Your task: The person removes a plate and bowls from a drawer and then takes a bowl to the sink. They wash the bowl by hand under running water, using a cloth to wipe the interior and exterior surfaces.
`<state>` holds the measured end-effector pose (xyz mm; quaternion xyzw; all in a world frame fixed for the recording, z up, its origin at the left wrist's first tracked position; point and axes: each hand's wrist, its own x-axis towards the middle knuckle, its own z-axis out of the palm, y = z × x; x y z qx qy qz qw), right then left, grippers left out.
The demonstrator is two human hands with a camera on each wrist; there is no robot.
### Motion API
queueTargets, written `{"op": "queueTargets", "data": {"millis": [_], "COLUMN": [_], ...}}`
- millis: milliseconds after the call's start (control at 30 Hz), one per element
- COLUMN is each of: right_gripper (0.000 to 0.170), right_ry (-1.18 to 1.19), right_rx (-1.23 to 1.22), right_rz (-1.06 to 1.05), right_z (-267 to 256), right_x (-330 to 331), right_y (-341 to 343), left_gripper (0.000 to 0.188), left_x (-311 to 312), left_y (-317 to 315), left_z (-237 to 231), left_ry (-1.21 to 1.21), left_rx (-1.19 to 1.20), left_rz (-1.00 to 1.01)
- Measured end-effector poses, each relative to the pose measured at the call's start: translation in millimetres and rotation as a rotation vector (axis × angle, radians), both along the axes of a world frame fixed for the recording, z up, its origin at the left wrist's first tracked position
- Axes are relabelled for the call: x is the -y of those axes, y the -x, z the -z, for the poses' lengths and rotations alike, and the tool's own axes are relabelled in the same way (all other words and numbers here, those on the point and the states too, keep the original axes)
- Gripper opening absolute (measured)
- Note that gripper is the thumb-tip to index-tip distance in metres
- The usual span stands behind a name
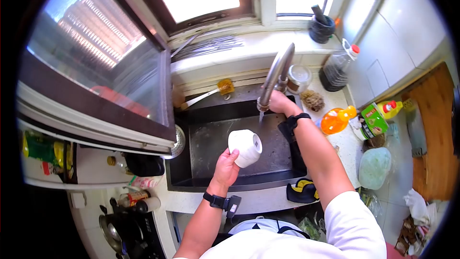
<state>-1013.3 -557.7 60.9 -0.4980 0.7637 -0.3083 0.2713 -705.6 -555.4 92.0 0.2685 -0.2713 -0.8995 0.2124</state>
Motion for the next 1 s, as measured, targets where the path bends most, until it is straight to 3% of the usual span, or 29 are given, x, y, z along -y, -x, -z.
{"op": "queueTargets", "data": {"millis": [33,100,167,233,300,367,433,500,567,633,700,833,1000], "right_gripper": [0.05,0.045,0.037,0.037,0.039,0.046,0.056,0.062,0.065,0.062,0.059,0.055,0.052], "right_ry": [0.096,0.061,0.164,0.195,-0.124,-0.21,-0.233,-0.486,-0.495,-0.401,-0.314,-0.399,-0.265], "right_rx": [-0.012,0.086,0.359,0.159,0.166,0.226,0.48,0.818,1.165,1.295,1.318,1.406,1.396], "right_rz": [0.012,0.067,0.115,0.103,-0.013,-0.091,-0.081,-0.014,-0.024,0.007,-0.009,-0.065,-0.137], "right_z": [-3,3,-37,-29,-45,-1,9,-30,-1,0,9,1,-32], "right_x": [-3,9,-2,-6,-30,-54,-80,-91,-102,-107,-116,-122,-129], "right_y": [-2,15,3,-1,-20,-40,-81,-122,-139,-154,-157,-164,-181], "left_gripper": [0.032,0.031,0.031,0.033,0.035,0.037,0.039,0.039,0.035,0.038,0.041,0.041,0.048], "left_x": [-1,0,-1,-1,-3,-8,-11,-21,-30,-32,-40,-55,-74], "left_y": [-6,-15,-26,-35,-41,-44,-51,-53,-56,-60,-65,-82,-134], "left_z": [-3,-6,-8,-7,-8,-10,5,3,9,9,1,4,5], "left_ry": [0.017,0.086,0.157,0.208,0.135,-0.057,-0.167,-0.143,-0.153,-0.129,-0.105,-0.095,0.072], "left_rx": [0.02,0.062,0.098,0.119,0.071,-0.047,-0.179,-0.215,-0.251,-0.328,-0.322,-0.31,0.043], "left_rz": [-0.003,0.002,0.018,0.011,-0.062,-0.206,-0.288,-0.304,-0.288,-0.248,-0.287,-0.248,-0.034]}}
